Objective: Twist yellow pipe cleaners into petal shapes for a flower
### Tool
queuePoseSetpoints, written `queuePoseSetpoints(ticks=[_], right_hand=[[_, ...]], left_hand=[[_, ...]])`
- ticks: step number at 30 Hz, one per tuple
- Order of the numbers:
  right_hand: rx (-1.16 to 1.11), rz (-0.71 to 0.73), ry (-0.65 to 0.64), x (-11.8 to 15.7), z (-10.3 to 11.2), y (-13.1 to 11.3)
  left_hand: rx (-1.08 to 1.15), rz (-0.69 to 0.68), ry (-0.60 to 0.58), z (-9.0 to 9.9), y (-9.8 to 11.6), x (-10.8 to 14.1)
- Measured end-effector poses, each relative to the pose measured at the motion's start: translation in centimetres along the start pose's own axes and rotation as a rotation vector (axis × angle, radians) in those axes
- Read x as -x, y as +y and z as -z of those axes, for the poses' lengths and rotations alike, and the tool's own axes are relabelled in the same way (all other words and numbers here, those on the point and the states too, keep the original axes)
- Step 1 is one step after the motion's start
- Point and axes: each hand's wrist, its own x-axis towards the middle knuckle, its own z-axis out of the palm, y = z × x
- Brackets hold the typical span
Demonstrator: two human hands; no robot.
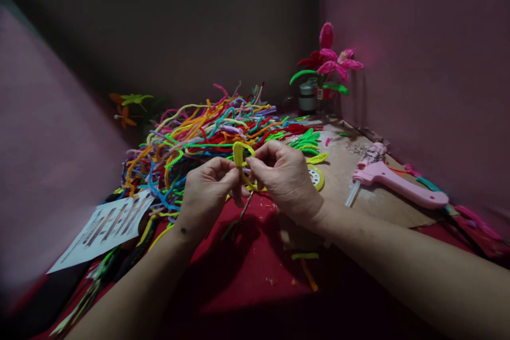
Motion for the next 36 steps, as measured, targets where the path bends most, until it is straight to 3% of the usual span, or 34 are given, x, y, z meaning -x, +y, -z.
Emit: queuePoseSetpoints(ticks=[8, 14, 19, 22, 27, 30, 36], right_hand=[[0.103, 0.071, 0.001, 0.2, -0.1, 1.0], [0.095, 0.027, -0.062, 0.1, 0.0, 0.9], [-0.055, -0.158, -0.132, -0.6, 0.2, 0.2], [-0.137, -0.257, -0.186, -1.0, 0.5, 0.4], [-0.336, -0.416, -0.288, -1.5, 0.7, 1.4], [-0.446, -0.468, -0.286, -1.6, 0.8, 1.4], [-0.479, -0.415, -0.309, -1.6, 0.7, 1.3]], left_hand=[[-0.042, 0.012, -0.031, -0.1, 0.0, 0.2], [-0.164, 0.004, -0.017, 0.1, -0.2, 0.2], [-0.398, -0.238, 0.055, 0.6, -0.9, -0.1], [-0.422, -0.347, 0.055, 0.8, -1.1, -0.4], [-0.107, -0.118, -0.074, 0.7, -0.9, -0.7], [0.085, -0.008, -0.113, 0.7, -0.7, -0.8], [0.185, 0.083, -0.211, 0.9, -0.7, -0.9]])
